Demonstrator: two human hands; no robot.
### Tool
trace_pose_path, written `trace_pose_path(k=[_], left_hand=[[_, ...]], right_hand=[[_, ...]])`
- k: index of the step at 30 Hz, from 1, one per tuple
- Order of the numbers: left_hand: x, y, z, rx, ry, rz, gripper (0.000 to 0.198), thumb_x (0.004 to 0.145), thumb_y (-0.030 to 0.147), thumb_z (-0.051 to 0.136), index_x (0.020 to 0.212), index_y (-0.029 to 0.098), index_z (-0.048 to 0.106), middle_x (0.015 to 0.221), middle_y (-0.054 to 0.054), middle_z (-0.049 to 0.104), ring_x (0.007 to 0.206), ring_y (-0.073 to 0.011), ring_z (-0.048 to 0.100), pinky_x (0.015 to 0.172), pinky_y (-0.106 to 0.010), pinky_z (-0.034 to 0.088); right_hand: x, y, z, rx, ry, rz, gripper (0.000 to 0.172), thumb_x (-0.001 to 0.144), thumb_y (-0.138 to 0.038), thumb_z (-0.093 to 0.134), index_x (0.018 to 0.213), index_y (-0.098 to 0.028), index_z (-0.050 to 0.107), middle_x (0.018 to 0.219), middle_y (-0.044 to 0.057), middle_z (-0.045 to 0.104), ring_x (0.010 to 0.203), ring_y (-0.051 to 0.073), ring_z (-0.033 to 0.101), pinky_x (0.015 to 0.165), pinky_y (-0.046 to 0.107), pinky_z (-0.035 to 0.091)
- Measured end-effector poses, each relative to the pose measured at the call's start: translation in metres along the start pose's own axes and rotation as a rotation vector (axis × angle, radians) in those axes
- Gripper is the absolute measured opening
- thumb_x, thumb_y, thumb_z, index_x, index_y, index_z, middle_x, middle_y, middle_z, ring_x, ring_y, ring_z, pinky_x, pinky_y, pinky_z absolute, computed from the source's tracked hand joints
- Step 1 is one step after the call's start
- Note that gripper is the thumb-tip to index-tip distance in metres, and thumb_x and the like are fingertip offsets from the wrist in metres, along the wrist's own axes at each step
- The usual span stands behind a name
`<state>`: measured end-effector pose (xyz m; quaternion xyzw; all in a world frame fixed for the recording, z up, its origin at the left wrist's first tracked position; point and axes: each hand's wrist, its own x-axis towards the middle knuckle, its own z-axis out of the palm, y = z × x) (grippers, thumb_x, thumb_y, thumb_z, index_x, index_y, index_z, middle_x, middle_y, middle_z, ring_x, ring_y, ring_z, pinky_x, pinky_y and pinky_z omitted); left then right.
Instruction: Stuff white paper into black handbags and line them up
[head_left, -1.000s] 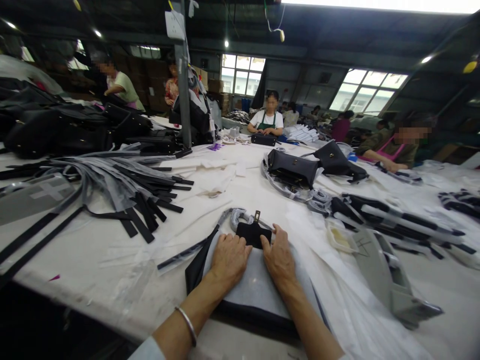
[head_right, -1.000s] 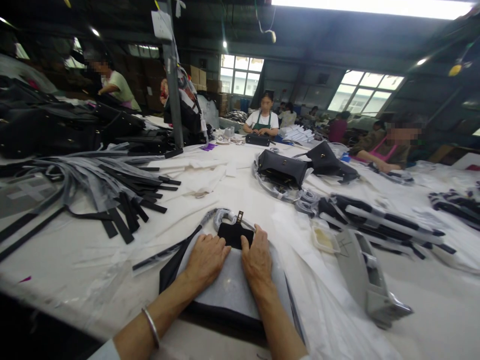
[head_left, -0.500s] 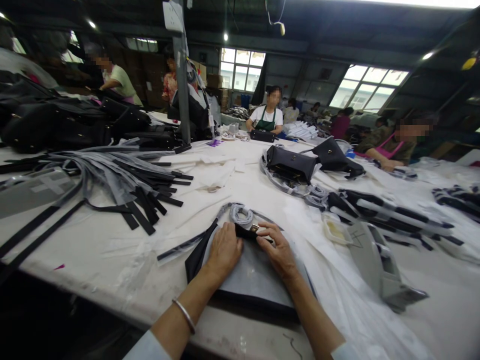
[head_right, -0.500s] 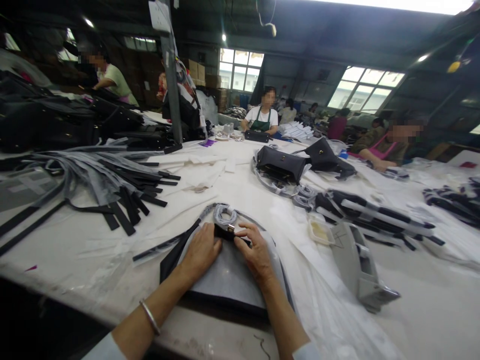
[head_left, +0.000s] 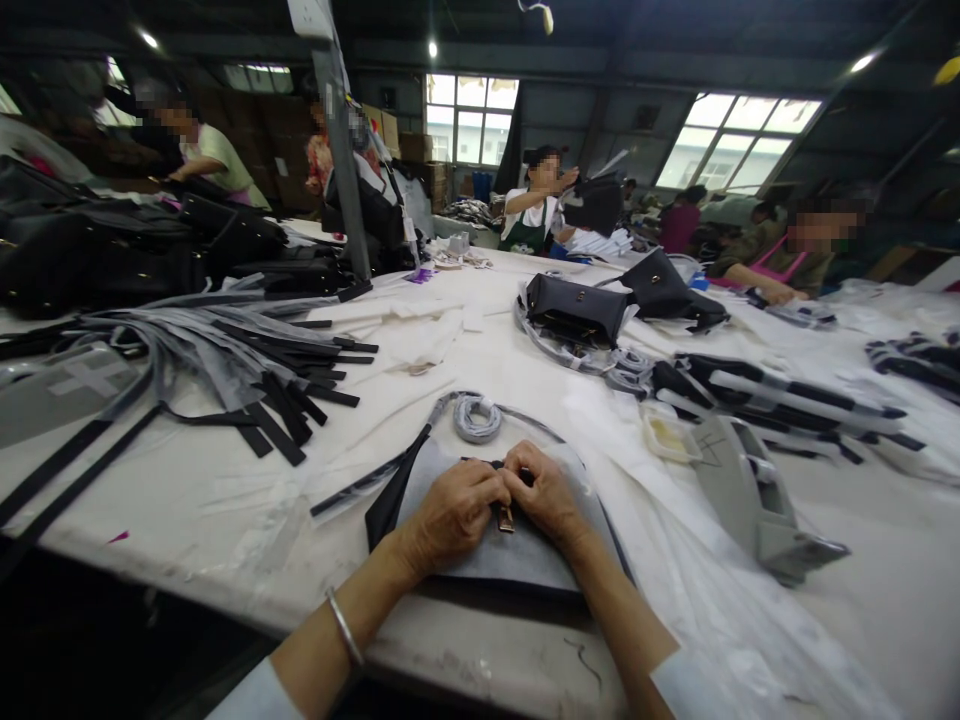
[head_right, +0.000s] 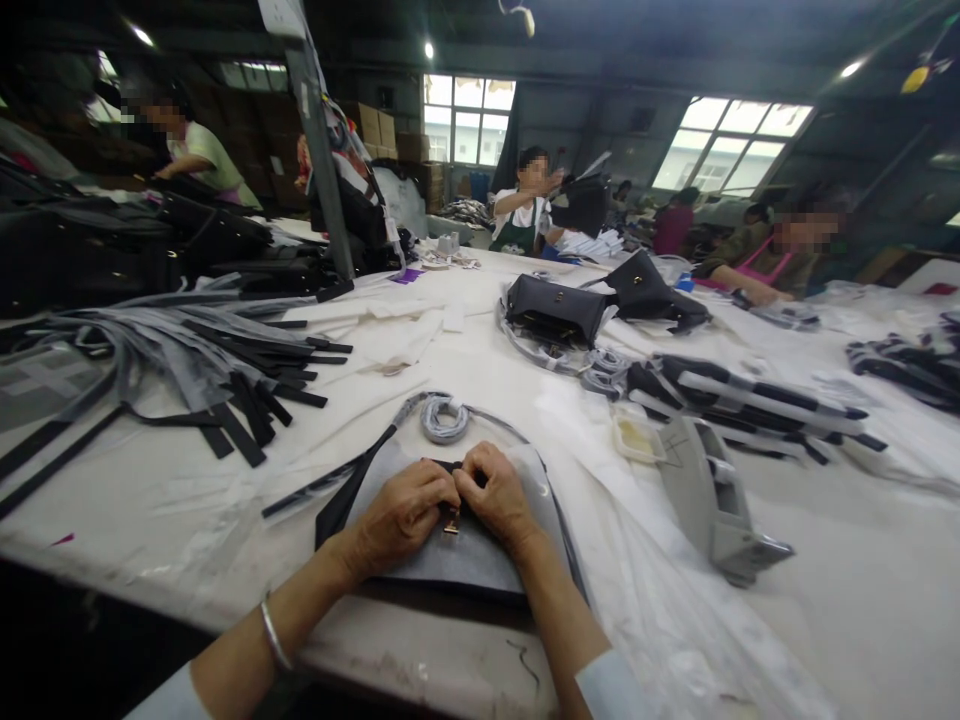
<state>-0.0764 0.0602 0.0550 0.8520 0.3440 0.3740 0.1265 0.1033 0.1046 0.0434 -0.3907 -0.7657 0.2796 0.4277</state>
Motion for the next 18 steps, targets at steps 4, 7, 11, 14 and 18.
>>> trace_pose_path(k=[4,7,11,14,18], left_hand=[[0.0,0.004,-0.005,-0.041,-0.149,0.062,0.029,0.078,-0.001,0.051,0.095,0.019,0.062,0.093,-0.004,0.064,0.092,-0.0177,0.057,0.088,-0.029,0.046],[-0.004,0.007,-0.01,-0.093,-0.229,0.024,0.028,0.082,0.001,0.053,0.1,0.02,0.063,0.096,-0.003,0.066,0.093,-0.0171,0.058,0.088,-0.028,0.047],[-0.012,0.017,-0.017,-0.114,-0.279,-0.01,0.033,0.085,0.001,0.05,0.109,0.02,0.063,0.108,-0.004,0.067,0.103,-0.0172,0.061,0.095,-0.028,0.049],[-0.017,0.029,-0.024,-0.058,-0.309,0.016,0.034,0.092,0.006,0.047,0.12,0.021,0.059,0.123,-0.006,0.064,0.115,-0.0181,0.06,0.105,-0.032,0.046],[-0.028,0.039,-0.031,0.096,-0.366,0.024,0.036,0.096,0.02,0.054,0.132,0.019,0.052,0.137,-0.011,0.058,0.124,-0.0239,0.057,0.109,-0.04,0.044]], right_hand=[[0.0,0.0,0.001,-0.018,0.01,-0.047,0.025,0.083,-0.021,0.053,0.062,-0.024,0.042,0.069,-0.001,0.051,0.069,0.016,0.05,0.067,0.029,0.042],[-0.001,0.0,0.002,-0.033,0.016,-0.054,0.025,0.083,-0.02,0.052,0.062,-0.024,0.041,0.068,-0.001,0.052,0.069,0.016,0.05,0.069,0.029,0.042],[-0.001,0.002,0.003,-0.043,0.016,-0.044,0.026,0.084,-0.02,0.053,0.061,-0.024,0.04,0.068,-0.001,0.052,0.07,0.016,0.051,0.07,0.029,0.042],[-0.002,0.002,0.003,-0.039,0.021,-0.042,0.027,0.086,-0.021,0.054,0.062,-0.024,0.042,0.068,-0.001,0.052,0.07,0.017,0.051,0.071,0.03,0.043],[-0.003,-0.002,0.002,-0.045,0.016,-0.022,0.028,0.089,-0.024,0.055,0.063,-0.024,0.046,0.069,-0.001,0.055,0.072,0.017,0.053,0.072,0.03,0.044]])
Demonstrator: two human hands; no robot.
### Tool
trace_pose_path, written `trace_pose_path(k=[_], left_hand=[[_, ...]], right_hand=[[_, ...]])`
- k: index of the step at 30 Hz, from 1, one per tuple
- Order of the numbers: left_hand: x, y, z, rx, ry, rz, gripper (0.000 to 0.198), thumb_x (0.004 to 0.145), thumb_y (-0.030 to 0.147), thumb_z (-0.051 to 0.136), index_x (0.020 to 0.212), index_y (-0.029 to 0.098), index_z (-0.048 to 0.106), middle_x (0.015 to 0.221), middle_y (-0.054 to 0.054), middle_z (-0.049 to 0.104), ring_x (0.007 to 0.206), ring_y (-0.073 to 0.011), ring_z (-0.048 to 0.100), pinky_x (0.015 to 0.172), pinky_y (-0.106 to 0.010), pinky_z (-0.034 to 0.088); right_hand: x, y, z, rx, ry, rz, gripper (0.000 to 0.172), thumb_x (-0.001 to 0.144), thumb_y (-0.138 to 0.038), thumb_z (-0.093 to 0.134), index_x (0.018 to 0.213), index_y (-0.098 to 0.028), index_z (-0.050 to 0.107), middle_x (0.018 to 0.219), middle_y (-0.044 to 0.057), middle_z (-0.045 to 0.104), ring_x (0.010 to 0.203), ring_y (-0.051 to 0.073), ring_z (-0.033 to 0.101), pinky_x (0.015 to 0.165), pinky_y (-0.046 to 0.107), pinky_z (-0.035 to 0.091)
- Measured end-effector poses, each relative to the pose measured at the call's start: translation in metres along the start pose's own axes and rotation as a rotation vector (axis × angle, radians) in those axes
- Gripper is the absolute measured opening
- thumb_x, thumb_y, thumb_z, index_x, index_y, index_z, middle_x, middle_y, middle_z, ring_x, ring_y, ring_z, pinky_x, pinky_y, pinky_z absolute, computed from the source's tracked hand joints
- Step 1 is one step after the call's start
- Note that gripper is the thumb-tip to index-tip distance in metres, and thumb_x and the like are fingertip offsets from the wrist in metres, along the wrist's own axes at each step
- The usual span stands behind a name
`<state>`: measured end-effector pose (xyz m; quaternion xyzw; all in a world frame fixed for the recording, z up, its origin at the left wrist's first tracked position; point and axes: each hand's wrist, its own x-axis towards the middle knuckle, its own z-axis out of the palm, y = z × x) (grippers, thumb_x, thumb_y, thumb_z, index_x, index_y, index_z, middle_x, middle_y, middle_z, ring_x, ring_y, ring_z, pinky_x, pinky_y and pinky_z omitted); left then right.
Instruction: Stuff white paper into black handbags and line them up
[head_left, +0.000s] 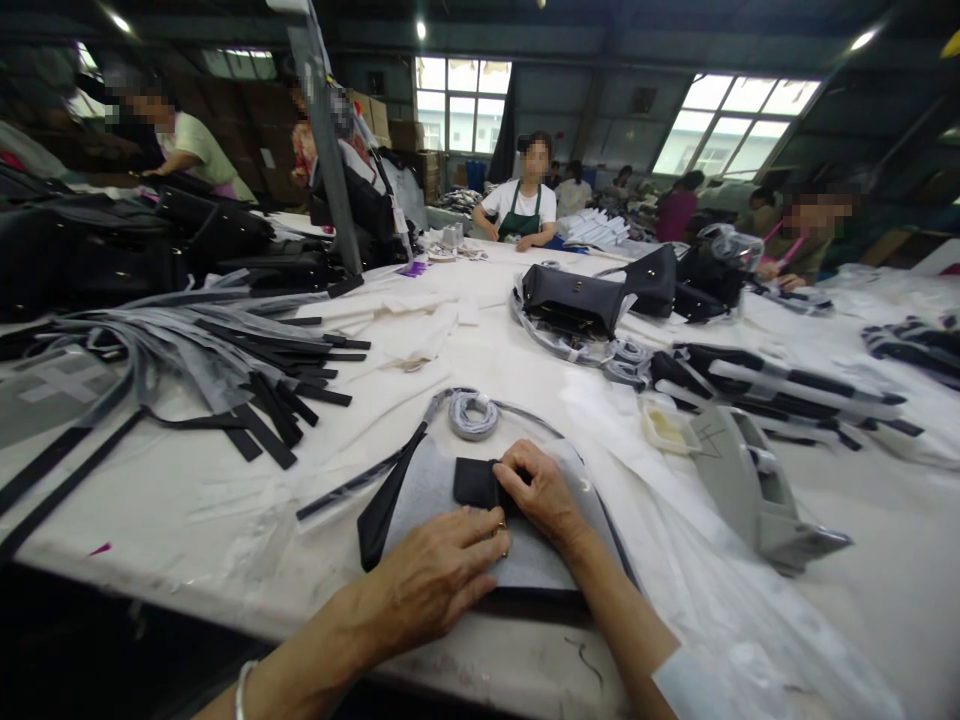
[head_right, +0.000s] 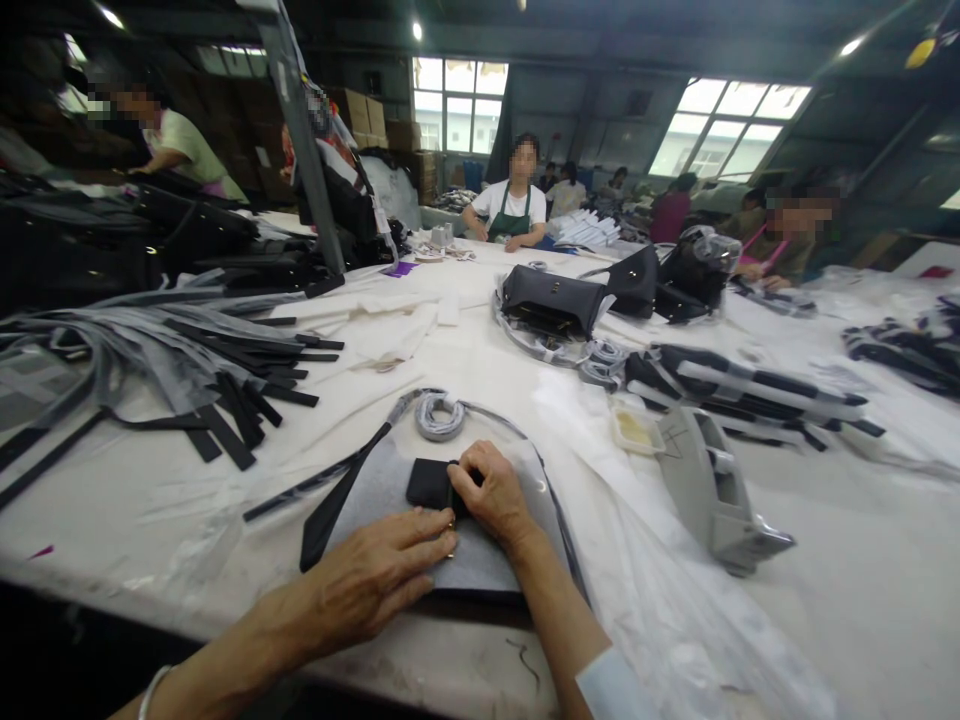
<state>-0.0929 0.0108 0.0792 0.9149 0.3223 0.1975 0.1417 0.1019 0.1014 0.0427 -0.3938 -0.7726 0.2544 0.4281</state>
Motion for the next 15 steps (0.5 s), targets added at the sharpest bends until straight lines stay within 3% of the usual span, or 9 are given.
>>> trace_pose_path(k=[3,9,12,15], left_hand=[[-0.006,-0.001,0.004,0.104,-0.06,0.001,0.044,0.093,0.027,0.062,0.135,0.02,0.049,0.142,-0.012,0.054,0.126,-0.0289,0.056,0.109,-0.047,0.043],[-0.001,-0.005,0.012,0.209,-0.121,-0.006,0.048,0.089,0.037,0.069,0.131,0.022,0.051,0.141,-0.011,0.054,0.123,-0.0297,0.056,0.104,-0.046,0.043],[0.0,-0.004,0.013,0.244,-0.11,0.008,0.053,0.087,0.037,0.072,0.132,0.021,0.05,0.14,-0.012,0.055,0.122,-0.0297,0.057,0.103,-0.045,0.044],[-0.003,-0.004,0.012,0.235,-0.075,0.013,0.056,0.086,0.036,0.074,0.134,0.022,0.049,0.138,-0.01,0.056,0.122,-0.0279,0.056,0.105,-0.044,0.041]], right_hand=[[0.0,-0.002,-0.001,-0.017,-0.017,0.008,0.026,0.091,-0.026,0.055,0.066,-0.024,0.05,0.071,0.0,0.057,0.074,0.018,0.054,0.073,0.03,0.044],[0.006,-0.013,-0.007,-0.104,-0.019,-0.045,0.017,0.091,-0.027,0.056,0.075,-0.024,0.059,0.078,0.003,0.062,0.082,0.021,0.056,0.08,0.034,0.045],[0.003,-0.026,-0.019,-0.054,-0.156,-0.04,0.014,0.09,-0.024,0.058,0.078,-0.023,0.064,0.079,0.002,0.065,0.08,0.019,0.059,0.078,0.032,0.046],[-0.011,-0.033,-0.031,0.042,-0.349,0.08,0.013,0.086,-0.017,0.06,0.083,-0.023,0.071,0.081,0.0,0.069,0.077,0.016,0.063,0.074,0.028,0.048]])
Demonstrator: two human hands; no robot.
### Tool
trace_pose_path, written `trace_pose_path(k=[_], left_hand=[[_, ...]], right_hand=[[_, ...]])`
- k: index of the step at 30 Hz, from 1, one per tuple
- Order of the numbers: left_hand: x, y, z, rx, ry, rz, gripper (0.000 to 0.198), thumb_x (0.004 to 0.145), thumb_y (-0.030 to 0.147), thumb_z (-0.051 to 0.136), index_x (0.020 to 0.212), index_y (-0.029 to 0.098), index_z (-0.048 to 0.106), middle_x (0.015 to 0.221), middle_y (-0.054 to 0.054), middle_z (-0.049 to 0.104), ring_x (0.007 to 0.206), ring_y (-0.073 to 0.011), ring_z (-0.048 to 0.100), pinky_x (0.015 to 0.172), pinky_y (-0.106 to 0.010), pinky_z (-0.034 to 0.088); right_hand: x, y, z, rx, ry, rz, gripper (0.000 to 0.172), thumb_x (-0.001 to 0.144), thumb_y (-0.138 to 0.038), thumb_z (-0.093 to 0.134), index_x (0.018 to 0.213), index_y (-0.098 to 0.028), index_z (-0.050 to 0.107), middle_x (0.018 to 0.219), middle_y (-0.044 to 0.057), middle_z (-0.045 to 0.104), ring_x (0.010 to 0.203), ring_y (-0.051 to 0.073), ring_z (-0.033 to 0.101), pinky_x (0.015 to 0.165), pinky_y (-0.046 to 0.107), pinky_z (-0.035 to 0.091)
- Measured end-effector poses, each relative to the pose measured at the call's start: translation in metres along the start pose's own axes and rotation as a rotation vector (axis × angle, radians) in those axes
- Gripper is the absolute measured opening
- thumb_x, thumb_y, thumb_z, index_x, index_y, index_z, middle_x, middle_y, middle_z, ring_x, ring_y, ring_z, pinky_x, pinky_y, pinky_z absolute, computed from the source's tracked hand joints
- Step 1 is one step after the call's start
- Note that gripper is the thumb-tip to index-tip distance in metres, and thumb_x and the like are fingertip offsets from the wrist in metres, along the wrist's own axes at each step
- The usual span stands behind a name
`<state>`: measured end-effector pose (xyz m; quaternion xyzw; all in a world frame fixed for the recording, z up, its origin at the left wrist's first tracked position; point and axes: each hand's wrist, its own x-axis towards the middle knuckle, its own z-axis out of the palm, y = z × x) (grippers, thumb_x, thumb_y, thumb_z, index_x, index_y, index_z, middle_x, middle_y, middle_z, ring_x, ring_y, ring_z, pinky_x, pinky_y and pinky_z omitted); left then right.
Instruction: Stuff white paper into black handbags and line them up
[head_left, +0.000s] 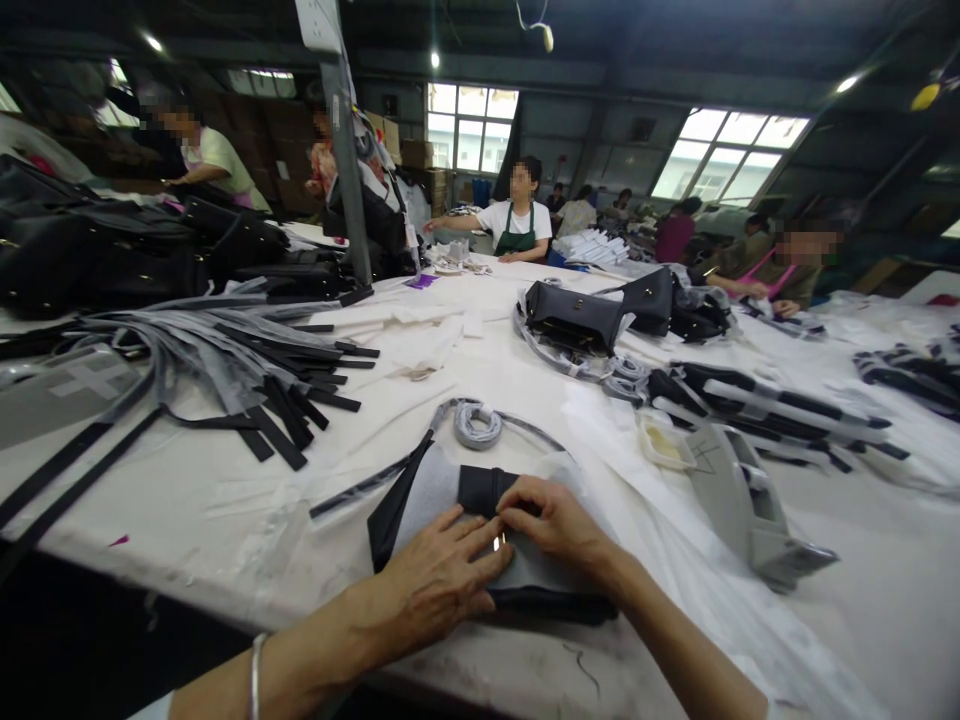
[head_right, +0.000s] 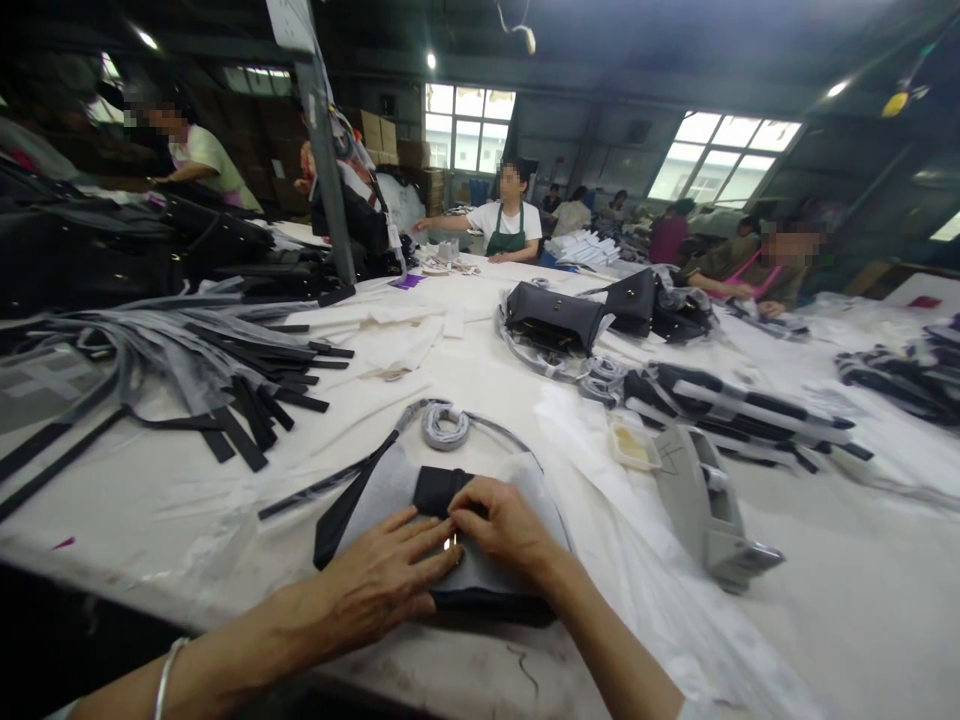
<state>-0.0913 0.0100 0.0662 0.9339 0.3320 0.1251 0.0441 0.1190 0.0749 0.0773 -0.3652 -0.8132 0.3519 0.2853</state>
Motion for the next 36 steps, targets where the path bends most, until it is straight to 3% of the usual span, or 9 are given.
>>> trace_pose_path(k=[6,12,17,23,29,36], left_hand=[[-0.008,0.0,-0.004,-0.078,0.0,-0.006,0.06,0.089,0.035,0.07,0.14,0.023,0.041,0.141,-0.008,0.055,0.127,-0.0242,0.052,0.112,-0.043,0.034],[-0.006,0.0,-0.001,-0.01,-0.035,0.031,0.052,0.091,0.034,0.068,0.135,0.019,0.046,0.138,-0.013,0.055,0.127,-0.0267,0.052,0.111,-0.046,0.035],[-0.005,0.0,-0.007,-0.02,-0.058,0.025,0.05,0.09,0.035,0.069,0.134,0.022,0.047,0.136,-0.01,0.057,0.125,-0.0259,0.053,0.107,-0.044,0.039],[-0.008,0.007,0.004,-0.024,0.026,-0.035,0.041,0.089,0.032,0.071,0.123,0.019,0.052,0.126,-0.006,0.063,0.119,-0.0216,0.057,0.114,-0.041,0.033],[-0.01,0.014,0.031,0.226,0.173,-0.066,0.041,0.089,0.038,0.07,0.121,0.015,0.058,0.12,-0.009,0.065,0.12,-0.0298,0.056,0.111,-0.048,0.033],[-0.01,0.017,0.022,0.149,0.088,-0.094,0.043,0.086,0.031,0.074,0.122,0.015,0.056,0.112,-0.009,0.064,0.11,-0.0269,0.058,0.099,-0.042,0.042]], right_hand=[[-0.028,0.008,0.007,0.021,-0.031,0.007,0.024,0.088,-0.014,0.062,0.103,-0.026,0.075,0.093,0.002,0.07,0.088,0.017,0.065,0.082,0.03,0.05],[-0.036,0.022,0.019,-0.001,0.007,-0.081,0.018,0.094,-0.022,0.059,0.105,-0.025,0.074,0.092,0.004,0.068,0.086,0.018,0.064,0.08,0.031,0.052],[-0.037,0.021,0.022,-0.083,0.012,-0.141,0.016,0.094,-0.019,0.056,0.099,-0.023,0.071,0.09,0.005,0.066,0.088,0.02,0.063,0.08,0.033,0.051],[-0.034,0.015,0.02,-0.165,-0.049,-0.163,0.035,0.095,-0.017,0.053,0.124,-0.032,0.065,0.106,0.005,0.065,0.096,0.019,0.064,0.085,0.031,0.052],[-0.031,0.017,0.02,-0.297,-0.075,-0.229,0.025,0.096,-0.025,0.057,0.115,-0.031,0.072,0.103,0.005,0.068,0.092,0.018,0.066,0.08,0.028,0.052],[-0.005,-0.001,0.004,-0.338,-0.262,-0.202,0.017,0.087,-0.014,0.065,0.094,-0.026,0.076,0.092,0.001,0.066,0.078,0.013,0.064,0.071,0.023,0.048]])
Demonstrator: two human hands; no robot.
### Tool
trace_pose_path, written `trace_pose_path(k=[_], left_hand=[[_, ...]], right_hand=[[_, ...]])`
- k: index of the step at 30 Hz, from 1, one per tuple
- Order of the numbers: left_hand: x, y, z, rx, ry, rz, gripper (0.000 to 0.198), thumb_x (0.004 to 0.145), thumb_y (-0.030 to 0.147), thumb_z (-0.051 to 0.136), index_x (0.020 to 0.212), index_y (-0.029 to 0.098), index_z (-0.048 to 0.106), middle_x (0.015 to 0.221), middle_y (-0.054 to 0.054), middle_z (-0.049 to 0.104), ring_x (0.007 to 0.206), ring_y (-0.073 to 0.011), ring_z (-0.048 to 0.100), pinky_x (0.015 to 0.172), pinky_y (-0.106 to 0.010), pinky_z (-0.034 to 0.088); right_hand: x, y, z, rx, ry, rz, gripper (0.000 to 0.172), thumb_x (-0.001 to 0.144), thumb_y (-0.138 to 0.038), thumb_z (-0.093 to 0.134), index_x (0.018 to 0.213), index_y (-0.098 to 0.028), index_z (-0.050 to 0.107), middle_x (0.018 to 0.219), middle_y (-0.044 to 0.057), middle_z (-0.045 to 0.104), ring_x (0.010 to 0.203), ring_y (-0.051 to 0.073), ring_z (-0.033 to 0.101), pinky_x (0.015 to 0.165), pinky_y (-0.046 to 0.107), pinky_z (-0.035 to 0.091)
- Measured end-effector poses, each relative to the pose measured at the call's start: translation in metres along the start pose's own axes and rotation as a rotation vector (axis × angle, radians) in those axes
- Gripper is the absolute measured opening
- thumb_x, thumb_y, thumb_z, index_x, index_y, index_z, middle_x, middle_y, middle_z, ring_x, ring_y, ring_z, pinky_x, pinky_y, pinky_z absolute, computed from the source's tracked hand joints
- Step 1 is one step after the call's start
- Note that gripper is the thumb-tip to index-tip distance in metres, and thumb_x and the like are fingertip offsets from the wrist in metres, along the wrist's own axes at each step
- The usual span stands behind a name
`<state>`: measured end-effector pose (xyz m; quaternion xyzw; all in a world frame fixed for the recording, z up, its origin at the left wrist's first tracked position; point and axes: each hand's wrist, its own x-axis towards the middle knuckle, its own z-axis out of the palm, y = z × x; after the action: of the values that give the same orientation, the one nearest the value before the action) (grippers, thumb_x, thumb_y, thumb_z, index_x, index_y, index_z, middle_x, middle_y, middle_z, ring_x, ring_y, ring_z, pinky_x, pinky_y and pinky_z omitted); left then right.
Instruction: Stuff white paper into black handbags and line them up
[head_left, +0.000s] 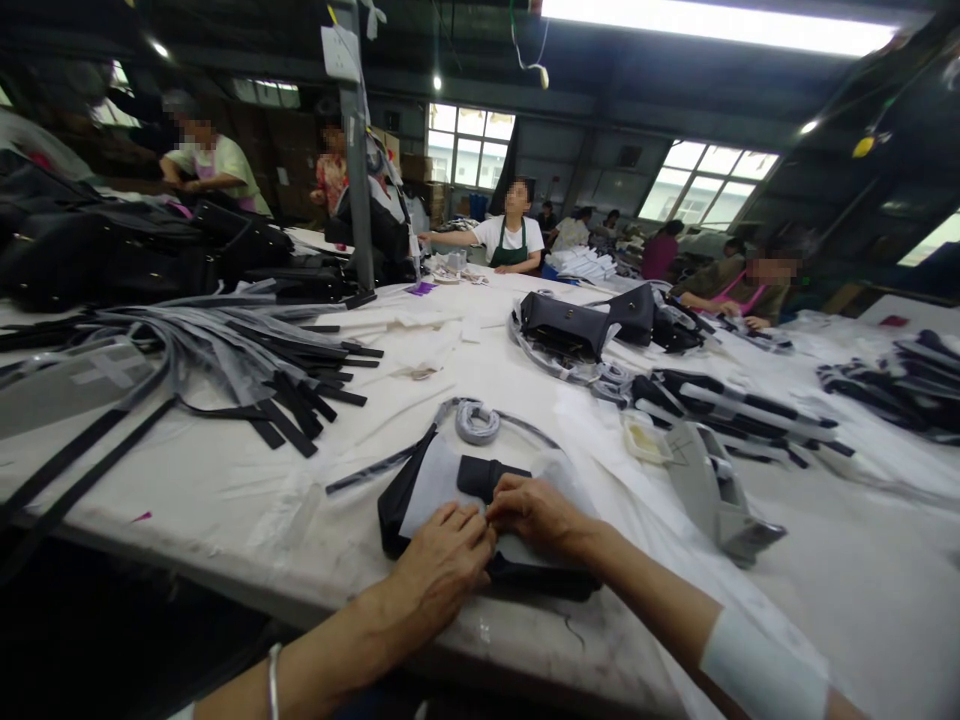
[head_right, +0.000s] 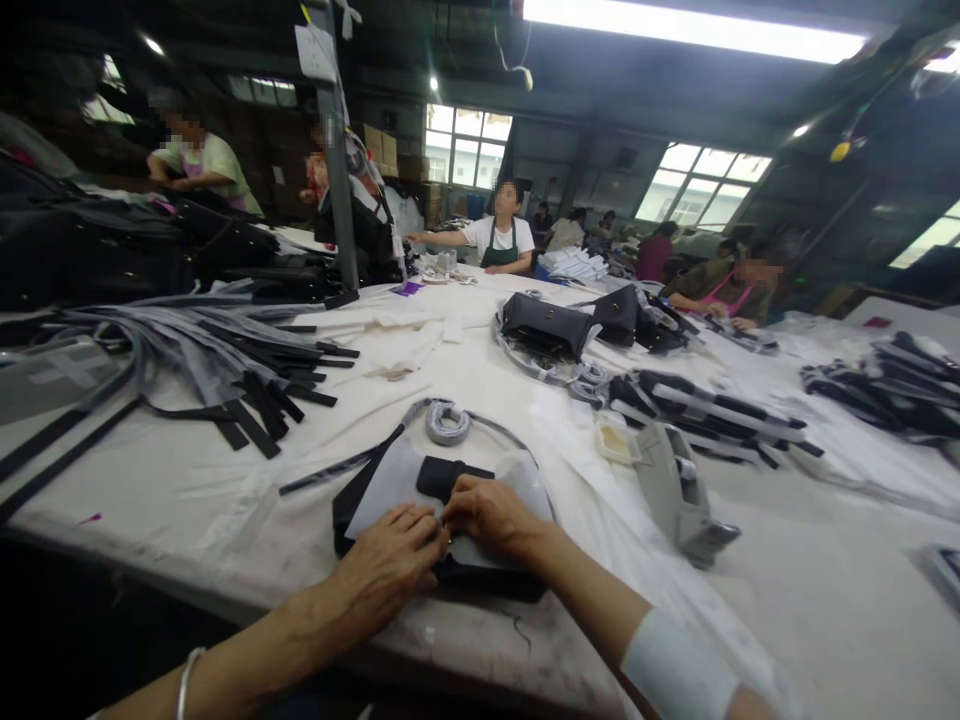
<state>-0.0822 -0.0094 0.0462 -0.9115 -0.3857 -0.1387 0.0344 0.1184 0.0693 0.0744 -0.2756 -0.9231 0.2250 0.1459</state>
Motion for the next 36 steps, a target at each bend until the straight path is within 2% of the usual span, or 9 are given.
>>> trace_pose_path(k=[4,11,16,18,20,22,29,32,36], left_hand=[[-0.002,0.001,-0.003,-0.044,-0.009,0.002,0.04,0.089,0.026,0.068,0.125,0.015,0.052,0.102,-0.007,0.065,0.097,-0.0246,0.06,0.089,-0.039,0.046],[-0.006,-0.002,0.0,-0.031,-0.007,-0.007,0.049,0.086,0.025,0.071,0.13,0.017,0.049,0.102,-0.006,0.064,0.096,-0.0256,0.061,0.096,-0.042,0.045],[-0.01,0.001,0.002,-0.051,0.065,-0.015,0.048,0.086,0.019,0.07,0.129,0.018,0.049,0.106,-0.006,0.066,0.1,-0.0258,0.063,0.1,-0.045,0.044],[-0.012,0.001,0.006,-0.072,0.136,-0.018,0.045,0.089,0.015,0.064,0.131,0.019,0.048,0.111,-0.007,0.067,0.105,-0.0252,0.063,0.102,-0.045,0.043],[-0.013,-0.001,0.009,-0.08,0.209,-0.008,0.04,0.093,0.013,0.057,0.131,0.02,0.047,0.113,-0.007,0.067,0.106,-0.024,0.063,0.103,-0.044,0.043],[-0.01,-0.006,0.011,-0.069,0.273,0.005,0.037,0.095,0.014,0.052,0.131,0.021,0.047,0.112,-0.006,0.068,0.104,-0.0229,0.064,0.102,-0.043,0.043],[0.019,-0.032,0.002,0.016,0.248,-0.095,0.034,0.083,0.017,0.073,0.112,0.02,0.056,0.087,-0.002,0.064,0.079,-0.0228,0.061,0.071,-0.036,0.048],[0.025,-0.031,0.002,0.044,0.263,-0.105,0.023,0.078,0.012,0.075,0.087,0.021,0.056,0.08,0.0,0.06,0.074,-0.0229,0.058,0.066,-0.035,0.043],[0.023,-0.022,0.011,0.089,0.389,-0.027,0.016,0.087,0.007,0.058,0.081,0.021,0.053,0.073,0.0,0.057,0.067,-0.0212,0.054,0.063,-0.035,0.037]], right_hand=[[0.003,-0.005,-0.003,-0.121,-0.074,-0.065,0.016,0.088,-0.009,0.059,0.088,-0.02,0.07,0.085,0.001,0.062,0.075,0.014,0.059,0.066,0.023,0.044],[0.008,-0.013,0.019,-0.241,-0.01,0.168,0.009,0.084,-0.008,0.061,0.087,-0.016,0.063,0.086,0.006,0.064,0.076,0.019,0.058,0.066,0.028,0.043],[-0.011,-0.024,0.0,-0.129,0.015,0.24,0.009,0.09,-0.023,0.065,0.098,-0.021,0.067,0.095,0.003,0.071,0.087,0.018,0.065,0.077,0.028,0.05],[-0.032,-0.026,-0.002,-0.115,0.013,0.177,0.045,0.083,-0.04,0.075,0.122,-0.022,0.062,0.118,0.008,0.069,0.106,0.024,0.063,0.096,0.038,0.047],[-0.053,-0.023,0.002,-0.184,0.007,0.111,0.086,0.072,-0.051,0.083,0.144,-0.022,0.046,0.139,0.014,0.057,0.126,0.032,0.052,0.113,0.052,0.031],[-0.064,-0.015,0.009,-0.289,-0.007,0.1,0.099,0.069,-0.051,0.085,0.151,-0.024,0.037,0.148,0.016,0.048,0.133,0.036,0.045,0.117,0.059,0.02],[-0.044,0.019,-0.003,-0.405,-0.081,0.152,0.07,0.087,-0.055,0.066,0.149,-0.036,0.04,0.149,0.01,0.047,0.139,0.039,0.036,0.114,0.066,0.02],[-0.038,0.017,-0.01,-0.367,-0.103,0.171,0.07,0.088,-0.059,0.063,0.15,-0.037,0.037,0.151,0.007,0.046,0.14,0.038,0.034,0.115,0.067,0.016],[-0.028,-0.002,0.0,-0.381,-0.045,0.257,0.073,0.081,-0.06,0.071,0.144,-0.035,0.045,0.143,0.007,0.053,0.136,0.04,0.04,0.114,0.068,0.018]])
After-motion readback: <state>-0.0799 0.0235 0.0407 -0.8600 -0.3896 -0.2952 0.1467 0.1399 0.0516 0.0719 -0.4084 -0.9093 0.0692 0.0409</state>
